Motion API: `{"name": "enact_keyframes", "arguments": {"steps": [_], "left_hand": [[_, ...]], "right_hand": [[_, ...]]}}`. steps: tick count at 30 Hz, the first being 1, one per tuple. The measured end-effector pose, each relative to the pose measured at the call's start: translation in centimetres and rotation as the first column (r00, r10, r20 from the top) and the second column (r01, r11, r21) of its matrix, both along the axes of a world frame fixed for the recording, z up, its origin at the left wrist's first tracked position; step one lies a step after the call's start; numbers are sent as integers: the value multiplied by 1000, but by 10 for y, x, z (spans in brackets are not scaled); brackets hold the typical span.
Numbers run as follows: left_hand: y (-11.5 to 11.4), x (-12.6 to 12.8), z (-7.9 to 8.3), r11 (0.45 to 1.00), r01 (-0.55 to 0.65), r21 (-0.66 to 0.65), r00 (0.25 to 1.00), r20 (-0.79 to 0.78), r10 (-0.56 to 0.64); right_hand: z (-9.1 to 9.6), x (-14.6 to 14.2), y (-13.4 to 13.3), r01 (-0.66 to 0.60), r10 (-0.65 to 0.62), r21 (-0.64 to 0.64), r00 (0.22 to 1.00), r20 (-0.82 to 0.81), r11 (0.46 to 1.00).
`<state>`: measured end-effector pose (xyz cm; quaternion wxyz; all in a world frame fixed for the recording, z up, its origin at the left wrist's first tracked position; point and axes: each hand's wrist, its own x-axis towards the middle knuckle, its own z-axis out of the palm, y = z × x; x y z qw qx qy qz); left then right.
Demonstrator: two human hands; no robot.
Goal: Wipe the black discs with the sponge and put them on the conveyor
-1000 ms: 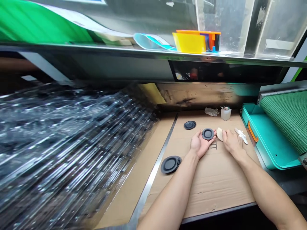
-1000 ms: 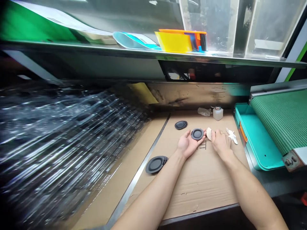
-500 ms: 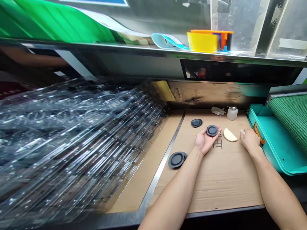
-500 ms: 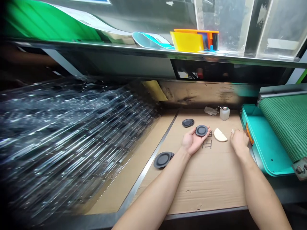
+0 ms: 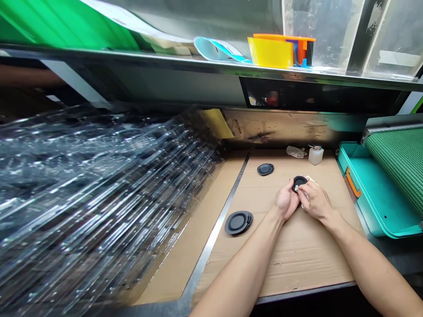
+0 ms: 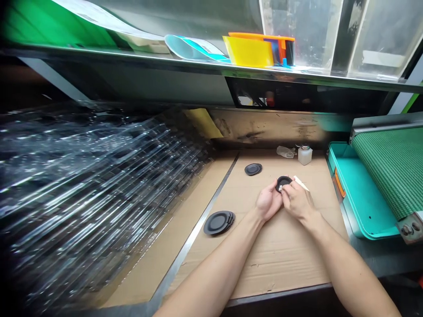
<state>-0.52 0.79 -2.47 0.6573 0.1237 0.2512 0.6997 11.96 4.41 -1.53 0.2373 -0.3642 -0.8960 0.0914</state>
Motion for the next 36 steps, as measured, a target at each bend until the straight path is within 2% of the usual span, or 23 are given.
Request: {"name": "enact_keyframes", "arguments": {"steps": [3,4,7,8,12,14,17,19,22,24,28,32,34,36], "left_hand": [[1,-3,-1,999,-34,-18,999,-3,34],[1,-3,-1,999,-37,-23,999,-2,37],[1,-4,-1,999,-6,-38,1000,-8,5],[1,-5,0,999,2,-39,1000,-13,-2],[0,-3,2,998,-56,-25,998,0,56],[1,2,2,999,-35,-16,999,8,35],[0,12,0,999,47,4,999,-15,-46],[-1,15,0,998,60,11,998,-25,-59],[-3,13,1,998,70,-5,997,-13,-70],[-4,11,2,997,80,-17,997,-2,-81],[-2,5,3,997,69,-35,998,3,-69],[0,-3,3,999,-9,-45,1000,-1,9],[0,-5,3,997,-38,-64,999,-2,38],[0,-2,2,997,-37,-62,999,-3,37]], "right_hand": [[1,0,0,143,-143,11,988,49,990],[1,-1,0,141,-142,12,989,49,990],[-1,-3,-2,6,-7,2,998,60,1000],[-2,-3,-2,8,-8,-1,998,62,1000],[-2,-1,3,221,-221,-9,975,-23,975],[-1,0,5,235,-236,-24,966,-102,972],[-2,-2,1,210,-212,-31,956,-202,977],[-2,-5,-4,144,-144,-15,965,-221,989],[-3,-8,-12,-28,33,36,990,-137,999],[-2,-9,-14,-67,72,86,996,-52,994],[-2,-6,-9,41,-46,167,998,29,985],[-2,5,8,197,-212,184,975,62,963],[0,11,15,253,-263,191,964,29,948],[3,12,15,248,-244,204,969,-45,947]]}}
